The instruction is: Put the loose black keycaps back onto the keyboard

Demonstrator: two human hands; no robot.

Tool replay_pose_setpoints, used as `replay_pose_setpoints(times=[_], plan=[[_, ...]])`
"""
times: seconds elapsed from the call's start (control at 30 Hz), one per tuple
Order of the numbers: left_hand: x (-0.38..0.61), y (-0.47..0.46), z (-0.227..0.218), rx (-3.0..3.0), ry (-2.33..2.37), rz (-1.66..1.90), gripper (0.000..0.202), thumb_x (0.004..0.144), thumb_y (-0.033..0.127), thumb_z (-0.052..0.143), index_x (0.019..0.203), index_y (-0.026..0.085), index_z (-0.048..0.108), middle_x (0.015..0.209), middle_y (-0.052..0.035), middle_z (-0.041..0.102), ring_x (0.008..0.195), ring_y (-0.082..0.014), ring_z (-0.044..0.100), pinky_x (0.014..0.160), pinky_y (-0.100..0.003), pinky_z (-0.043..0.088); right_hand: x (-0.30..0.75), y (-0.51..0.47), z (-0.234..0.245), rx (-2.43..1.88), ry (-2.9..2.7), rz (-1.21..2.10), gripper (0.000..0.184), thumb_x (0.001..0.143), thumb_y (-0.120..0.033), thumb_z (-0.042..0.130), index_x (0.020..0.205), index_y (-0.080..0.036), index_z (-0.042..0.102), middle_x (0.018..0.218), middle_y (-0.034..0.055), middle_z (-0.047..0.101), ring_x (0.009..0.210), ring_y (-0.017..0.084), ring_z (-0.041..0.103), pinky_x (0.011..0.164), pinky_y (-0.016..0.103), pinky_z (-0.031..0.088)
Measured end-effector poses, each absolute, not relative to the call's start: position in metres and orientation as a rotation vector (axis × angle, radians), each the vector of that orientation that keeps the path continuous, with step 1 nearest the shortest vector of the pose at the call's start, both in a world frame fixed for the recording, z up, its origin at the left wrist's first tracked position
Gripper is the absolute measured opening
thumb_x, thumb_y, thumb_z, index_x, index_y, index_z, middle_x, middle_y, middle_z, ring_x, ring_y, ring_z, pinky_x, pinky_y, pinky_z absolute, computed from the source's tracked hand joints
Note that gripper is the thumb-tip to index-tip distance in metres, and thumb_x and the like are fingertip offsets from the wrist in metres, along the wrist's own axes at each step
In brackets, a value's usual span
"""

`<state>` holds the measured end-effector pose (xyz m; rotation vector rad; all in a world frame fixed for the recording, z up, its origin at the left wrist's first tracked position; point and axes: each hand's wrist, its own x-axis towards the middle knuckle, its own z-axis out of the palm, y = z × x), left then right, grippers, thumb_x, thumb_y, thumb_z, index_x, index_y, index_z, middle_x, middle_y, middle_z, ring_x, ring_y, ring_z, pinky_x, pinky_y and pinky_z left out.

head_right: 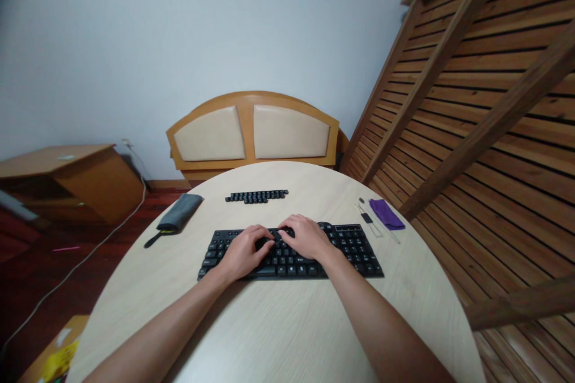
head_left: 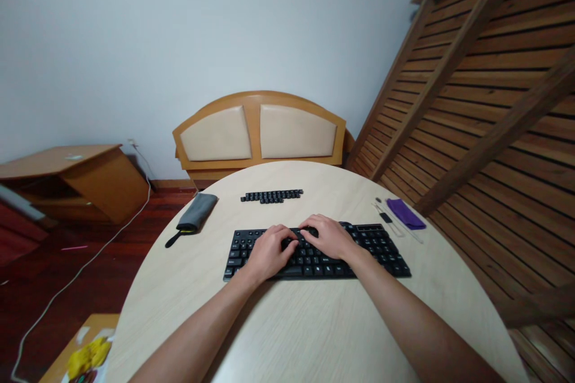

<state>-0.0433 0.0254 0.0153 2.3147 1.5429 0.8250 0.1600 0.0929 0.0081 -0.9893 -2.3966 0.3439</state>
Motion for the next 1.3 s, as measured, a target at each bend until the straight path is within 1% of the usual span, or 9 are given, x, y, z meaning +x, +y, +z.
replay_pose_setpoints(times=[0.07, 0.13, 0.23, 0.3, 0.57, 0.73, 1.03, 1.13, 1.3], plan=[[-0.051, 0.033, 0.023, 2.319, 1.652, 0.827, 0.016, 0.095, 0.029, 0.054, 0.096, 0.022, 0.067, 0.101, -0.0041, 0.068, 0.101, -0.0212, 0.061, 0.090, -0.032, 0.048, 0.160, 0.092, 0.009, -1.005, -2.398, 0.381, 0.019, 0.093, -0.031, 0.056, 0.103, -0.023, 0.070, 0.102, 0.0036, 0.070, 0.098, 0.019, 0.063, 0.090, 0.033, 0.047], [-0.064, 0.047, 0.031, 2.310, 1.857, 0.783, 0.017, 0.096, 0.031, 0.053, 0.103, 0.022, 0.066, 0.106, -0.0050, 0.067, 0.104, -0.0221, 0.061, 0.088, -0.032, 0.048, 0.160, 0.091, 0.011, -1.020, -2.397, 0.396, 0.020, 0.093, -0.031, 0.056, 0.103, -0.023, 0.071, 0.104, 0.0037, 0.071, 0.099, 0.019, 0.063, 0.090, 0.033, 0.047], [-0.089, 0.076, 0.038, 2.261, 2.142, 0.478, 0.023, 0.095, 0.032, 0.054, 0.116, 0.024, 0.061, 0.115, -0.0058, 0.065, 0.105, -0.0217, 0.063, 0.082, -0.030, 0.050, 0.160, 0.090, 0.014, -1.043, -2.401, 0.408, 0.021, 0.093, -0.031, 0.054, 0.103, -0.022, 0.071, 0.104, 0.0042, 0.071, 0.100, 0.020, 0.063, 0.091, 0.033, 0.047], [-0.104, 0.095, 0.038, 2.233, 2.202, 0.411, 0.028, 0.095, 0.030, 0.054, 0.122, 0.024, 0.058, 0.117, -0.0076, 0.065, 0.103, -0.0234, 0.064, 0.082, -0.031, 0.050, 0.160, 0.089, 0.016, -1.063, -2.403, 0.423, 0.022, 0.094, -0.031, 0.053, 0.103, -0.021, 0.071, 0.104, 0.0047, 0.071, 0.101, 0.020, 0.063, 0.091, 0.034, 0.047], [-0.119, 0.127, 0.022, 2.178, 2.275, 0.255, 0.037, 0.093, 0.030, 0.052, 0.129, 0.026, 0.057, 0.112, -0.0097, 0.070, 0.099, -0.0276, 0.067, 0.084, -0.035, 0.050, 0.160, 0.087, 0.016, -1.060, -2.396, 0.422, 0.021, 0.093, -0.030, 0.054, 0.103, -0.022, 0.071, 0.105, 0.0044, 0.071, 0.101, 0.020, 0.063, 0.091, 0.034, 0.046], [-0.118, 0.131, 0.017, 2.179, 2.283, 0.231, 0.034, 0.093, 0.029, 0.049, 0.125, 0.026, 0.061, 0.118, -0.0107, 0.068, 0.102, -0.0282, 0.066, 0.085, -0.036, 0.050, 0.160, 0.088, 0.015, -1.050, -2.392, 0.414, 0.021, 0.093, -0.029, 0.054, 0.102, -0.022, 0.071, 0.105, 0.0038, 0.071, 0.101, 0.020, 0.063, 0.091, 0.034, 0.047], [-0.120, 0.103, 0.024, 2.168, 2.248, 0.309, 0.022, 0.094, 0.029, 0.049, 0.107, 0.022, 0.066, 0.113, -0.0088, 0.068, 0.098, -0.0254, 0.067, 0.081, -0.033, 0.051, 0.160, 0.088, 0.015, -1.067, -2.393, 0.417, 0.022, 0.093, -0.031, 0.054, 0.102, -0.022, 0.071, 0.105, 0.0043, 0.071, 0.101, 0.020, 0.064, 0.091, 0.034, 0.047], [-0.119, 0.074, 0.024, 2.174, 2.188, 0.423, 0.023, 0.097, 0.033, 0.047, 0.109, 0.023, 0.064, 0.114, -0.0060, 0.068, 0.102, -0.0227, 0.065, 0.084, -0.031, 0.050, 0.160, 0.089, 0.014, -1.072, -2.389, 0.410, 0.022, 0.093, -0.031, 0.054, 0.102, -0.022, 0.072, 0.104, 0.0042, 0.072, 0.100, 0.020, 0.064, 0.091, 0.034, 0.047], [-0.117, 0.029, 0.013, 2.182, 1.776, 0.817, 0.019, 0.095, 0.033, 0.051, 0.100, 0.020, 0.064, 0.107, -0.0075, 0.068, 0.104, -0.0236, 0.061, 0.094, -0.037, 0.047, 0.160, 0.090, 0.013, -1.063, -2.390, 0.407, 0.021, 0.093, -0.031, 0.055, 0.102, -0.022, 0.072, 0.104, 0.0046, 0.072, 0.100, 0.020, 0.064, 0.091, 0.034, 0.047]])
